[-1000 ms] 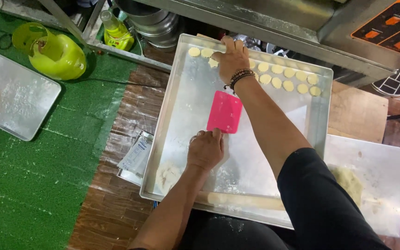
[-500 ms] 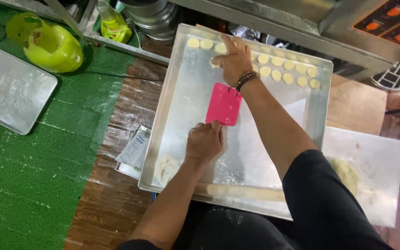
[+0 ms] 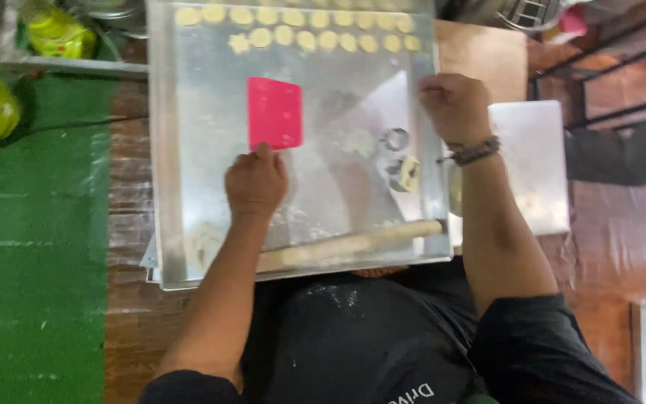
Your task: The person is preparing cookies by rolling out dough with a rolling pin, cutting out star shapes with a cookie cutter, and arranging them on a baking tray.
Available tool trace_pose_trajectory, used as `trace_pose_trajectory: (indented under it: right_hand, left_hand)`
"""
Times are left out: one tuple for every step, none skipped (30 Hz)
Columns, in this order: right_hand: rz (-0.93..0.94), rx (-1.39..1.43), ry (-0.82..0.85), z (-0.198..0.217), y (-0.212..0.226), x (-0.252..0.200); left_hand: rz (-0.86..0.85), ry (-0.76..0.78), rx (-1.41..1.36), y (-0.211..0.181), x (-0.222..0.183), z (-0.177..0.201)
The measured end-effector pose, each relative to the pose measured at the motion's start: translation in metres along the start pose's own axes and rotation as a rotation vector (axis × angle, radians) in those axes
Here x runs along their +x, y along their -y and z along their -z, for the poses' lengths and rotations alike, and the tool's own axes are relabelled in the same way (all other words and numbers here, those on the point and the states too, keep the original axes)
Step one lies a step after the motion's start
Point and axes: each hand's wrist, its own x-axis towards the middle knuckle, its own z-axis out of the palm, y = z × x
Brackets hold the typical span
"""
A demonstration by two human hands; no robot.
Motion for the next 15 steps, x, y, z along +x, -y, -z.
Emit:
trace_pose_trajectory:
  right_hand:
    - [-0.017,-0.012,-0.011,0.018,-0.022,-0.024]
    - [-0.116,-0.067,-0.025,0.034,-0.042,-0.048]
    - [-0.217,-0.122,-0.04,0.051,-0.061,-0.073]
    - [-0.231,-0.128,-0.051,0.064,-0.064,-0.088]
    - [-0.326,-0.21,0.002,0.077,-0.068,-0.104]
    - [-0.418,-0.288,0.058,0.089,-0.071,-0.119]
    - [-0.432,-0.292,0.049,0.094,-0.064,-0.133]
    - [-0.475,-0.294,0.095,0.096,-0.057,-0.142]
    - [-0.518,-0.294,0.14,0.099,-0.05,-0.152]
    - [-0.525,-0.291,0.131,0.087,-0.047,-0.16]
    - [-0.44,-0.294,0.099,0.076,-0.044,-0.167]
    - [-0.353,-0.298,0.068,0.065,-0.042,-0.174]
    - [-0.357,-0.296,0.061,0.051,-0.032,-0.172]
    - [-0.303,-0.228,0.072,0.037,-0.022,-0.17]
    - [-0.249,-0.159,0.082,0.022,-0.011,-0.167]
  left_hand:
    - [-0.019,-0.001,-0.013,-0.002,0.003,0.005]
    - [-0.008,0.056,-0.002,-0.001,0.005,0.012]
    - [0.003,0.113,0.01,-0.001,0.007,0.019]
    - [-0.015,0.111,0.003,-0.001,0.006,0.019]
    - [-0.011,0.094,0.021,-0.001,0.006,0.018]
    - [-0.005,0.076,0.042,-0.001,0.005,0.018]
    - [-0.02,0.074,0.036,-0.004,0.004,0.023]
    - [-0.003,0.13,0.026,-0.005,0.006,0.03]
    - [0.014,0.187,0.016,-0.005,0.008,0.036]
    - [0.003,0.182,0.018,-0.004,0.007,0.033]
    - [0.009,0.212,0.019,-0.002,0.006,0.031]
    - [0.019,0.243,0.019,0.0,0.004,0.028]
    - [0.012,0.239,0.021,-0.001,0.006,0.027]
    - [0.019,0.268,0.025,-0.001,0.006,0.026]
    - [0.026,0.297,0.028,0.001,0.006,0.026]
